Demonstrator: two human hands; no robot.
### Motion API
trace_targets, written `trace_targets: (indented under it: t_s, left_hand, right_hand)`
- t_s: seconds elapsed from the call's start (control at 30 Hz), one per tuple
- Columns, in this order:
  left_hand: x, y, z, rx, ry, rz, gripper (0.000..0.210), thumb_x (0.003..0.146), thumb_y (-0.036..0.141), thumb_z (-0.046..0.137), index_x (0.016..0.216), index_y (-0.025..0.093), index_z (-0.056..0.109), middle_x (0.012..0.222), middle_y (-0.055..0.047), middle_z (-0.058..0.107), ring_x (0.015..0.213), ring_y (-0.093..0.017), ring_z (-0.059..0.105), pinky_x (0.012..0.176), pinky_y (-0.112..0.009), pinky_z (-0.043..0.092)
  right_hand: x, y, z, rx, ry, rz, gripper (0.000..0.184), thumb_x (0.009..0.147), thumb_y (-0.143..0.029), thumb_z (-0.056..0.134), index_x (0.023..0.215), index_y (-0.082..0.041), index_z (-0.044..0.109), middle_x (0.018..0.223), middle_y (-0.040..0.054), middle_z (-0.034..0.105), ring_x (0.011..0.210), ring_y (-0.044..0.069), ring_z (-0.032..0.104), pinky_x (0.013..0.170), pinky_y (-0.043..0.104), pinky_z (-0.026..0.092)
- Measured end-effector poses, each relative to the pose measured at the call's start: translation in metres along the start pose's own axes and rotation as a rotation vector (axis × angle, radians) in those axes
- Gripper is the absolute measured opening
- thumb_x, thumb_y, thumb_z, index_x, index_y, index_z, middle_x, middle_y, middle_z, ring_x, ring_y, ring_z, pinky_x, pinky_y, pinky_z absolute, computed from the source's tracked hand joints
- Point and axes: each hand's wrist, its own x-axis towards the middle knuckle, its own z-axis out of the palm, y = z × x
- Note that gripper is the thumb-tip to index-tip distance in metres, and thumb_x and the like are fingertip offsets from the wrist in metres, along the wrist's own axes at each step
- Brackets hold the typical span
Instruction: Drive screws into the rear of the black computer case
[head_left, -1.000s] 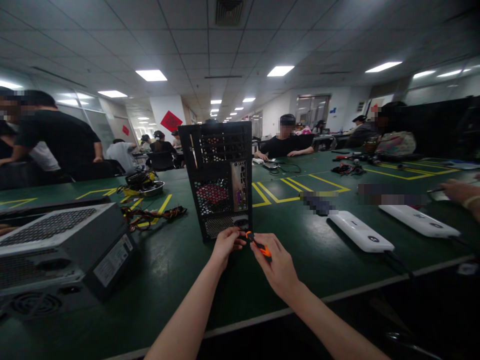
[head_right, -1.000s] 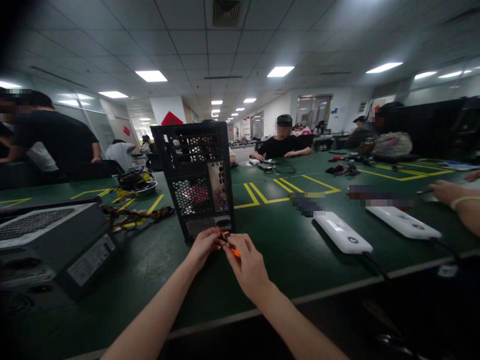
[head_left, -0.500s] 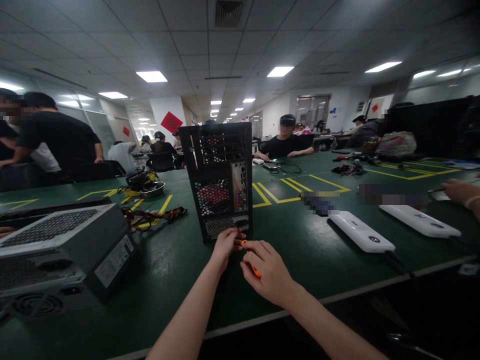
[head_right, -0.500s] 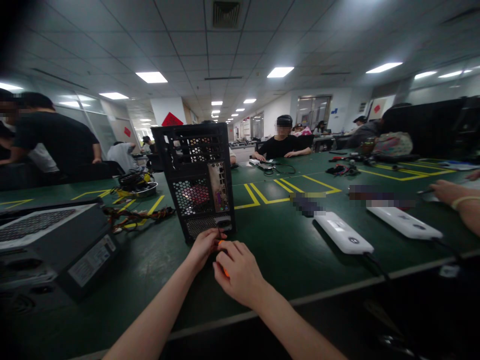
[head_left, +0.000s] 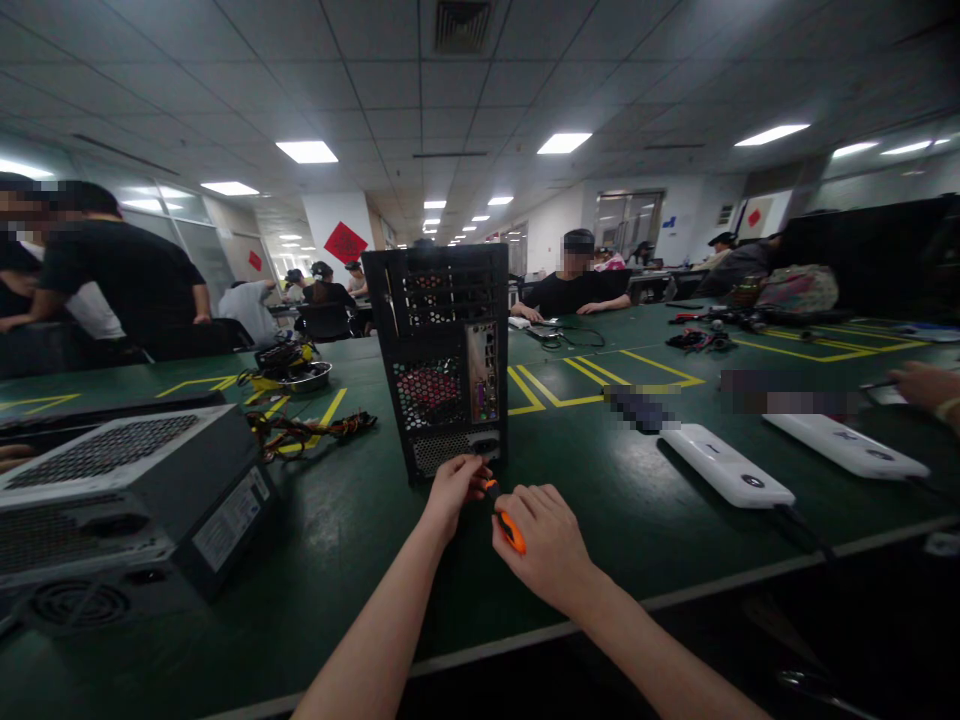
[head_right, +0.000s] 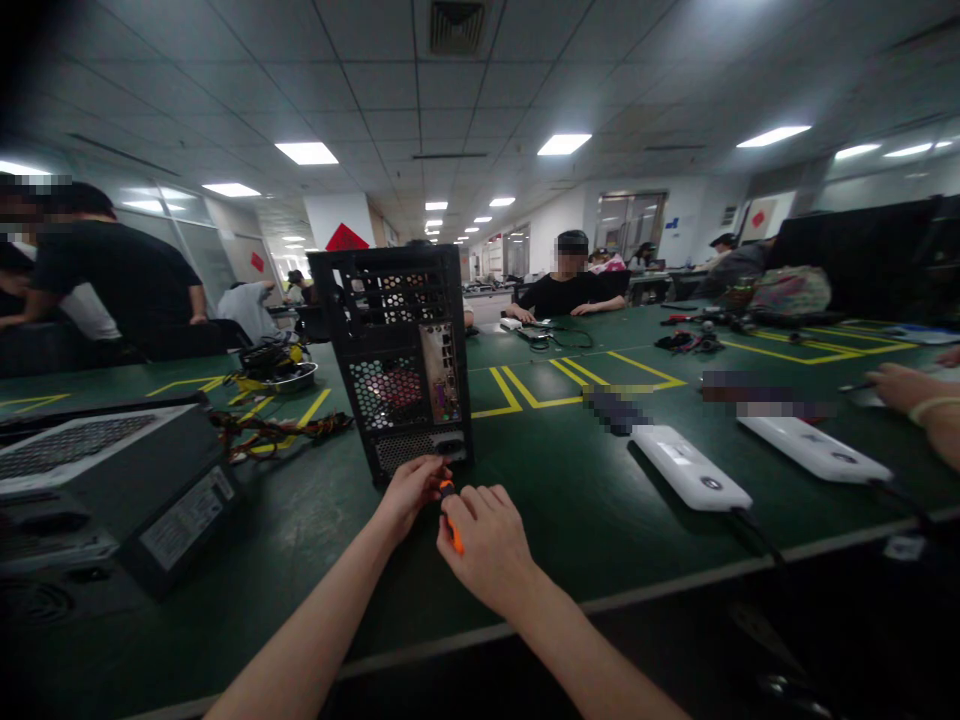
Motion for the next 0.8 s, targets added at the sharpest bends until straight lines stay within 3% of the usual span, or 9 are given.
trace_targets:
  t_s: [0.23,0.47,0.8]
  left_hand:
    - [-0.0013,0.0008,0.0014,-0.047,0.001,-0.012,0.024,0.064,0.030,0.056,0.077,0.010,0.058,0.066,-0.005,0.058,0.050,-0.007,0.050,0.045,-0.017,0.037]
    - [-0.0015,0.0004,-0.0006,0.000,-0.033,-0.009,0.029,0.065,0.037,0.057,0.077,0.011,0.059,0.069,-0.005,0.058,0.054,-0.007,0.052,0.046,-0.016,0.037]
    - [-0.0032,0.0040,0.0023,-0.045,-0.060,-0.060,0.030,0.066,0.035,0.056,0.083,0.011,0.058,0.082,-0.010,0.060,0.058,-0.008,0.054,0.048,-0.017,0.040]
  right_hand:
    - [0.0024,-0.0040,-0.0030,0.001,-0.050,-0.041,0.009,0.074,-0.022,0.044,0.074,-0.019,0.052,0.074,0.0037,0.047,0.070,0.016,0.041,0.066,0.030,0.031]
    - [0.0007,-0.0015,0.0004,0.086,-0.033,0.064,0.020,0.079,-0.027,0.041,0.094,-0.015,0.048,0.074,0.0037,0.055,0.067,0.014,0.048,0.066,0.028,0.033]
    - [0.0003,-0.0008,0.0008,0.022,-0.013,0.043,0.011,0.071,-0.017,0.045,0.078,-0.019,0.054,0.071,0.0022,0.048,0.068,0.015,0.042,0.067,0.029,0.031]
